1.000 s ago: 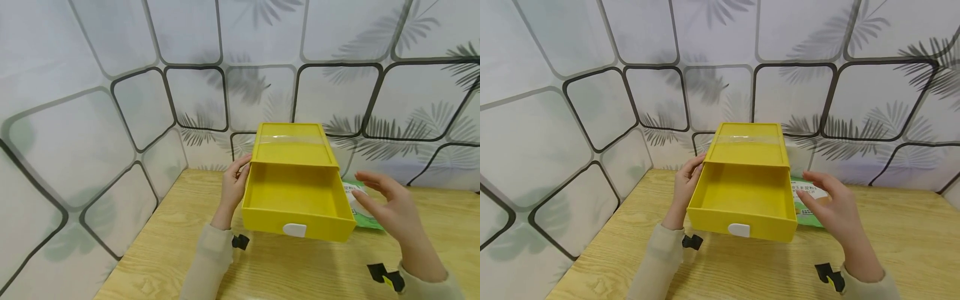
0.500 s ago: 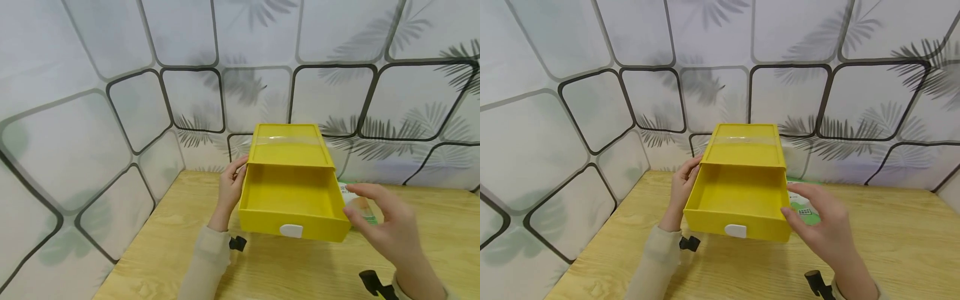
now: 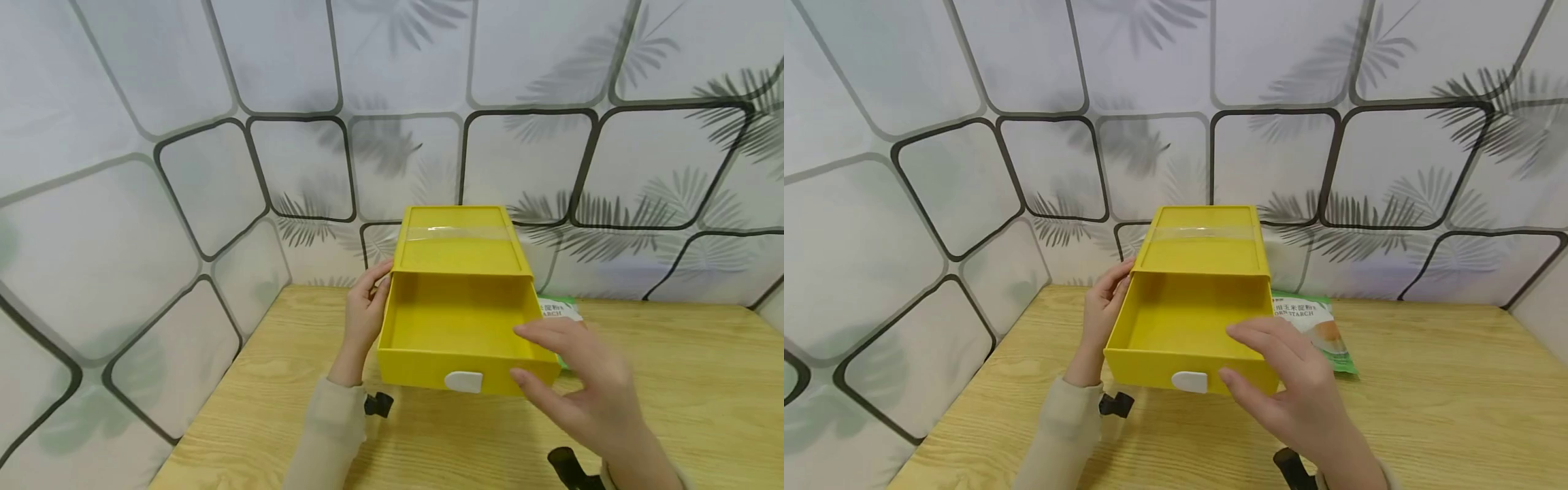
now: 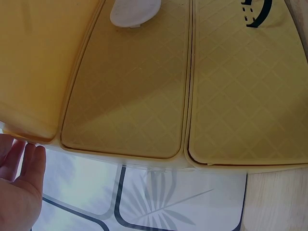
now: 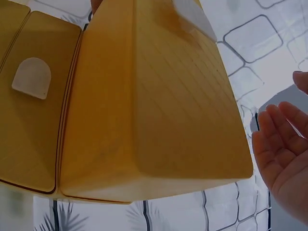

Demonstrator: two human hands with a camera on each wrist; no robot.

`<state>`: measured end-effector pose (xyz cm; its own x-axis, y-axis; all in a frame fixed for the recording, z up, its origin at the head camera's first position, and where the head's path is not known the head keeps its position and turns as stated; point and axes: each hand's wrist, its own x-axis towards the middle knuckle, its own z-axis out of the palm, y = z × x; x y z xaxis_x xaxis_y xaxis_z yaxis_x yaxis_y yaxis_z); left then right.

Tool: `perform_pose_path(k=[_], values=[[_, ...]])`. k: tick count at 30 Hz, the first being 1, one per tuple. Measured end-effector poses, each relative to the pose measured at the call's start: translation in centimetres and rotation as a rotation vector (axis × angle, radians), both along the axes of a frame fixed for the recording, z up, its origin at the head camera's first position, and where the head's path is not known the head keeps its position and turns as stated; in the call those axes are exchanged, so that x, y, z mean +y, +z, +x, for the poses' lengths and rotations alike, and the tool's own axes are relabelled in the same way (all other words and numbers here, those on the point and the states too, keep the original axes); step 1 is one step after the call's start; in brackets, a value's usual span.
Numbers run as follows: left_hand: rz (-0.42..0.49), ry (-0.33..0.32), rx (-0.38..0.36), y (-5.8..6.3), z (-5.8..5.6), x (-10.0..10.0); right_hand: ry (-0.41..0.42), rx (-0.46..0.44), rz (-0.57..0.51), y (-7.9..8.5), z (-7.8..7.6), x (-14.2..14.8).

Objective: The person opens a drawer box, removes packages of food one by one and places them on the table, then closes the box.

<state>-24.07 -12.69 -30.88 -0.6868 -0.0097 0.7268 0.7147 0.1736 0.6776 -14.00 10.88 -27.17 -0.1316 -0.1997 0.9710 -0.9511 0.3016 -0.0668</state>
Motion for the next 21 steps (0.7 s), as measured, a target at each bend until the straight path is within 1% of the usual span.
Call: perform_pose_path(k=[4,8,11,14,16,21], values=[[-0.012,0.000,0.025,0.0,-0.2,-0.1,0.037,0.042,0.030,0.0,0.4,-0.9],[0.001,0.001,0.023,0.0,-0.3,-0.1,0.086,0.059,0.087,0.0,0.7,-1.8],[0.003,-0.002,0.014,0.1,-0.3,0.0,0.101,0.071,0.137,0.0,1.0,-2.2],[0.002,-0.010,0.009,0.1,-0.2,0.1,0.088,0.058,0.195,-0.2,1.5,-2.6],[0.006,-0.012,0.008,0.0,-0.2,0.1,0.069,0.034,0.239,-0.4,1.7,-2.9],[0.006,0.003,-0.001,0.0,-0.1,0.0,0.020,0.020,0.337,-1.2,1.9,-3.3]])
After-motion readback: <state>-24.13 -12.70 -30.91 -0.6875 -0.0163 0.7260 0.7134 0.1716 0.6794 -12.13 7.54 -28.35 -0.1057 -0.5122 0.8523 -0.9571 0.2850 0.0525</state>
